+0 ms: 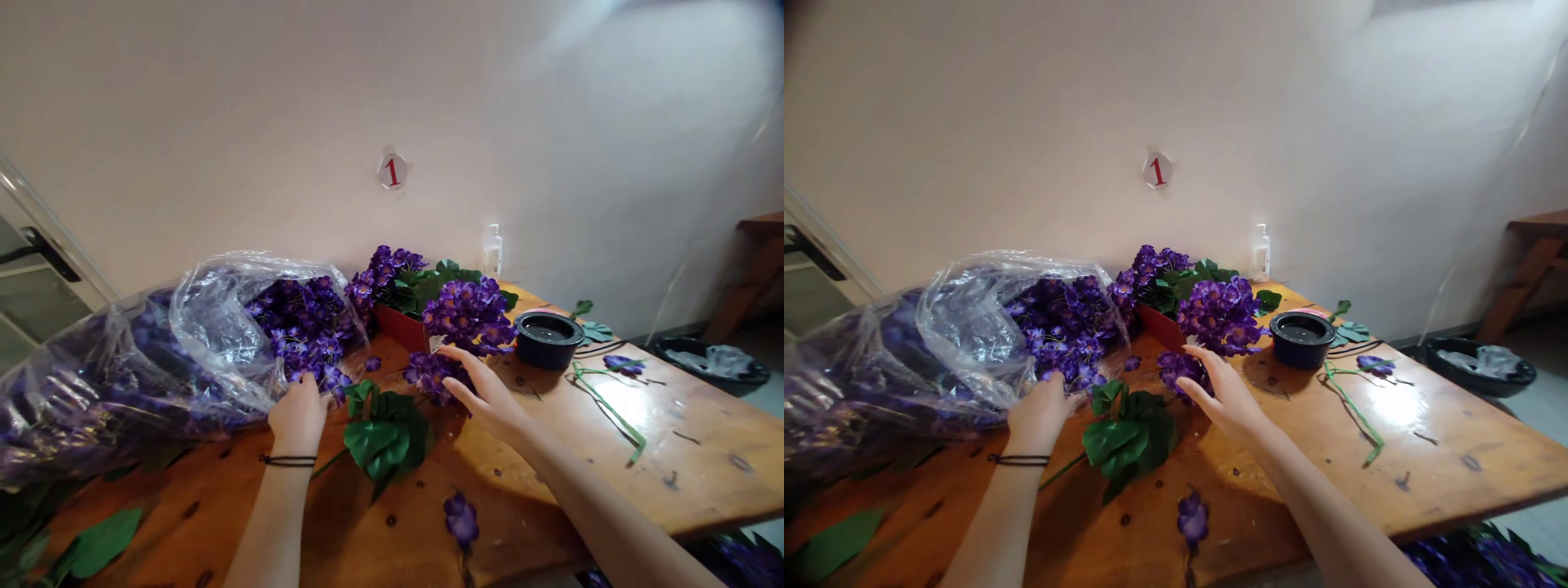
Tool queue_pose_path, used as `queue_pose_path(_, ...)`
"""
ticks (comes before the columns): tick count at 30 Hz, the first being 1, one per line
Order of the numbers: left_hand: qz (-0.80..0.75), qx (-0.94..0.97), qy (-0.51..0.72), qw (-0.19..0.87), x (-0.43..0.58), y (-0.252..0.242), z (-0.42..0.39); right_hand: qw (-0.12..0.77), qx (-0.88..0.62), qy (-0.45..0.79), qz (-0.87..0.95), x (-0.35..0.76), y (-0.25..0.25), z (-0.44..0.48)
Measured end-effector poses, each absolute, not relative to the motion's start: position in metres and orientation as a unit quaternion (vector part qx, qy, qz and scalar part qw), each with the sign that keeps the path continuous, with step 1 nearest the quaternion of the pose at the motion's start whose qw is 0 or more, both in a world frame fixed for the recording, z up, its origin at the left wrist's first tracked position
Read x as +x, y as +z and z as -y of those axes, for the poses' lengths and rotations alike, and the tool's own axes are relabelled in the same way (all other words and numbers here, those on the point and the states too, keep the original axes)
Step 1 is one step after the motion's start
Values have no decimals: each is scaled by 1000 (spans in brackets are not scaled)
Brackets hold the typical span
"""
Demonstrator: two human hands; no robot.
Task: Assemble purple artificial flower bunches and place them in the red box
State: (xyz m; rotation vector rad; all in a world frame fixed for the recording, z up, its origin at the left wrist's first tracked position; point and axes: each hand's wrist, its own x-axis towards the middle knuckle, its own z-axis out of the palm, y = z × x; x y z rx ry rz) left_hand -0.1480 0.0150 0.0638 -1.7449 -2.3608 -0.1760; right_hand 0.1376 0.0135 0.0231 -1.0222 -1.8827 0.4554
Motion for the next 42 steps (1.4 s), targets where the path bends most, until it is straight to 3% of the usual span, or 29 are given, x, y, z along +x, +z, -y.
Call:
queue_pose_path(8,781,-606,-117,99,-167,55,-32,571,-402,187,691,137,27,-11)
queue_pose_path(18,574,-571,-586,34,-159,68,-29,638,-388,135,651,135,24,-4)
queue_pose_path(24,448,-459,-727,-245,-150,76,-27,628,-369,142,671,132,25,-4)
queue_pose_path(29,364,-493,-697,-372,-121,77,-13,503,-345,314,727,125,29,0)
queue_pose_path(34,330,-697,-585,-251,-88,73,15,389,-254,515,721,113,20,5)
queue_pose_path(38,258,-863,-423,-95,-71,67,28,463,-229,591,620,108,13,6)
queue_pose_path(42,246,-885,-393,-40,-63,58,29,560,-274,643,445,106,21,7)
